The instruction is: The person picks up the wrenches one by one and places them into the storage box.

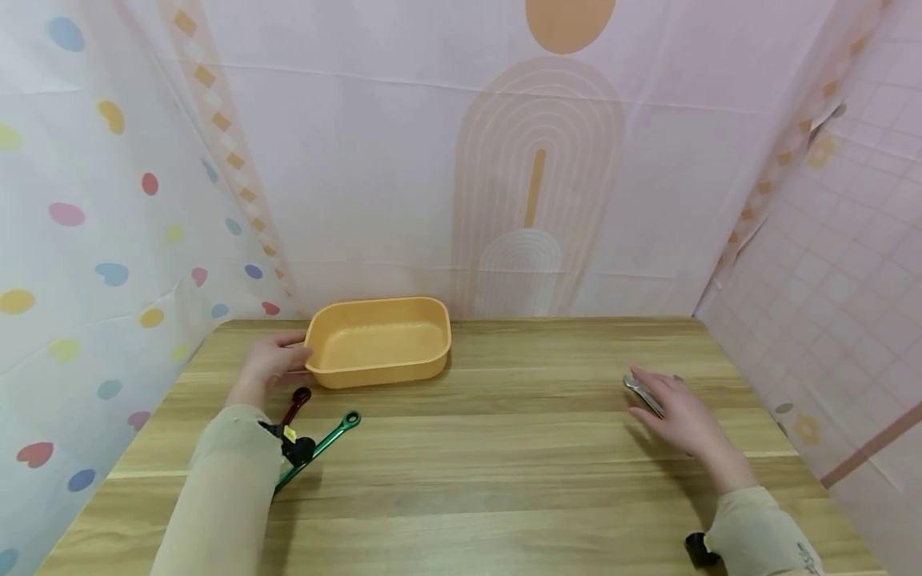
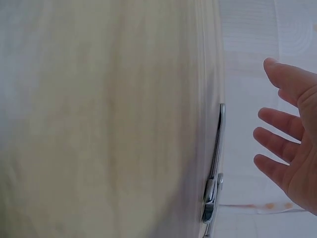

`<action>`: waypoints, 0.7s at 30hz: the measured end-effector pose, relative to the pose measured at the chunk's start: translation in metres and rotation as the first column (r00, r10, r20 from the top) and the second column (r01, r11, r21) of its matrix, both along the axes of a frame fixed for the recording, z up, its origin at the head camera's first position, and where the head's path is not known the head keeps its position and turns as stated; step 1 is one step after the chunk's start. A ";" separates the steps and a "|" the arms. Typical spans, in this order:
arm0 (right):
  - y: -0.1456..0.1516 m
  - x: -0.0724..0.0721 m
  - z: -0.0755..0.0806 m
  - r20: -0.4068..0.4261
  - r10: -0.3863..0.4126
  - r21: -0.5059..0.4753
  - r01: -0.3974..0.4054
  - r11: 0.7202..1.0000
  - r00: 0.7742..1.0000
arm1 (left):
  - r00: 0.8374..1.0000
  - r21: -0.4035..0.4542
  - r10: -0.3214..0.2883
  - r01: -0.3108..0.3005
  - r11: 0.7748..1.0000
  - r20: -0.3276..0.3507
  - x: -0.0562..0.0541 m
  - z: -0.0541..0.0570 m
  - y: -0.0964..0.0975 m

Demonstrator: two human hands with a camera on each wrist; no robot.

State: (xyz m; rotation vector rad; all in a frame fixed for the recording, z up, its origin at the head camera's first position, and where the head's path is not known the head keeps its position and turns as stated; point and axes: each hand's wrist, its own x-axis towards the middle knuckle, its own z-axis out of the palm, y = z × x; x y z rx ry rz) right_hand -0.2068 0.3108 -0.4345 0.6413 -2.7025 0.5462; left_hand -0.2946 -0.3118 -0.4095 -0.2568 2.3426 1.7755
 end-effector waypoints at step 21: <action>0.006 -0.003 0.003 0.014 -0.001 0.009 0.000 1.000 1.000 | 1.000 0.048 0.011 -0.012 0.999 0.010 0.013 0.010 0.054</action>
